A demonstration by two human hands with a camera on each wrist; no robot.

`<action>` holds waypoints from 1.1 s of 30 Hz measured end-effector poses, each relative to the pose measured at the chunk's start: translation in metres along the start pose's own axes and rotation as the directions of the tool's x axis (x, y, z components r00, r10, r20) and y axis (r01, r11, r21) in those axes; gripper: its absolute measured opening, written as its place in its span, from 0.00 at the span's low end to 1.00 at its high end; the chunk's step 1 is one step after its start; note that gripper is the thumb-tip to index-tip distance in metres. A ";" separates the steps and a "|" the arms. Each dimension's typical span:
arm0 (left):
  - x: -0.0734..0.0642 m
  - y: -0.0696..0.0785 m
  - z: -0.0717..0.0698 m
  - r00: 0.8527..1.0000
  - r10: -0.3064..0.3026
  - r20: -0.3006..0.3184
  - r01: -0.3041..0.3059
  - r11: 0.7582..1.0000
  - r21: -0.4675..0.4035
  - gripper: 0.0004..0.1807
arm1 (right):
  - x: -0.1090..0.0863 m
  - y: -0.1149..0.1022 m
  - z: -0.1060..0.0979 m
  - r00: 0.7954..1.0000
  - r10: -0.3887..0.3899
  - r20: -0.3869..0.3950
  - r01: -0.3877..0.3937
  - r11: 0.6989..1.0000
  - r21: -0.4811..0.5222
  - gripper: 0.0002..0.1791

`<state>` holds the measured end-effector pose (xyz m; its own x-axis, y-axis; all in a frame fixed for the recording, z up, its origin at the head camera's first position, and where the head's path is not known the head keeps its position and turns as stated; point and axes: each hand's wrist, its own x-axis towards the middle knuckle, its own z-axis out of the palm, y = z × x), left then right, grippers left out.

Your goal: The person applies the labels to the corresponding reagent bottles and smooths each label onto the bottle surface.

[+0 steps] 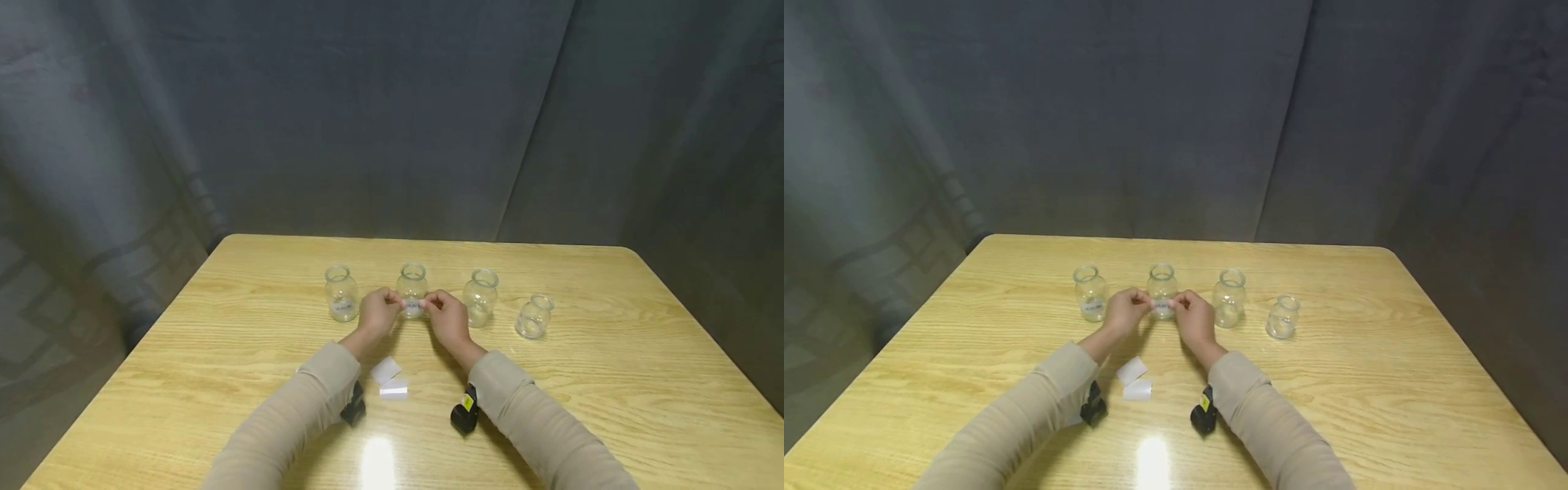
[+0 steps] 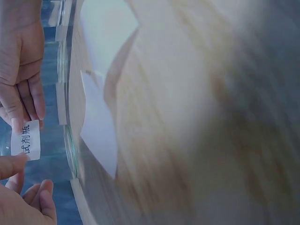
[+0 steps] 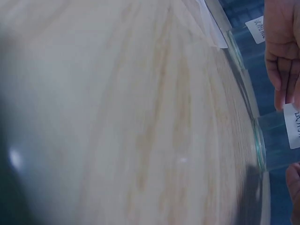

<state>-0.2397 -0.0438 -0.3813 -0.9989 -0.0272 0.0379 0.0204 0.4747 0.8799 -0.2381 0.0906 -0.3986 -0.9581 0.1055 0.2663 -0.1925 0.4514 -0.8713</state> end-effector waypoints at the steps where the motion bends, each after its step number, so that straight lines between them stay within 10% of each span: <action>1: 0.000 0.000 0.000 1.000 -0.001 0.001 0.001 1.000 0.002 0.03 | 0.000 0.000 0.000 1.000 -0.005 0.003 0.005 1.000 -0.007 0.05; 13: 0.002 0.001 -0.002 1.000 0.017 -0.017 -0.017 0.999 -0.032 0.09 | 0.004 0.000 -0.007 0.993 -0.052 0.103 0.054 0.998 -0.012 0.30; 20: 0.007 0.001 -0.007 0.998 0.028 0.050 -0.028 1.000 -0.015 0.29 | 0.008 0.000 -0.009 0.986 -0.087 0.140 0.098 0.992 -0.074 0.29; 33: 0.013 -0.002 -0.012 0.989 0.063 0.137 -0.071 0.996 0.051 0.28 | 0.016 0.005 -0.010 0.968 -0.141 0.205 0.153 0.987 -0.047 0.27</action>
<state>-0.2527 -0.0556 -0.3765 -0.9919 0.1236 0.0279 0.0887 0.5198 0.8497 -0.2520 0.1034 -0.3942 -0.9444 -0.1435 0.2960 -0.3272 0.5030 -0.8000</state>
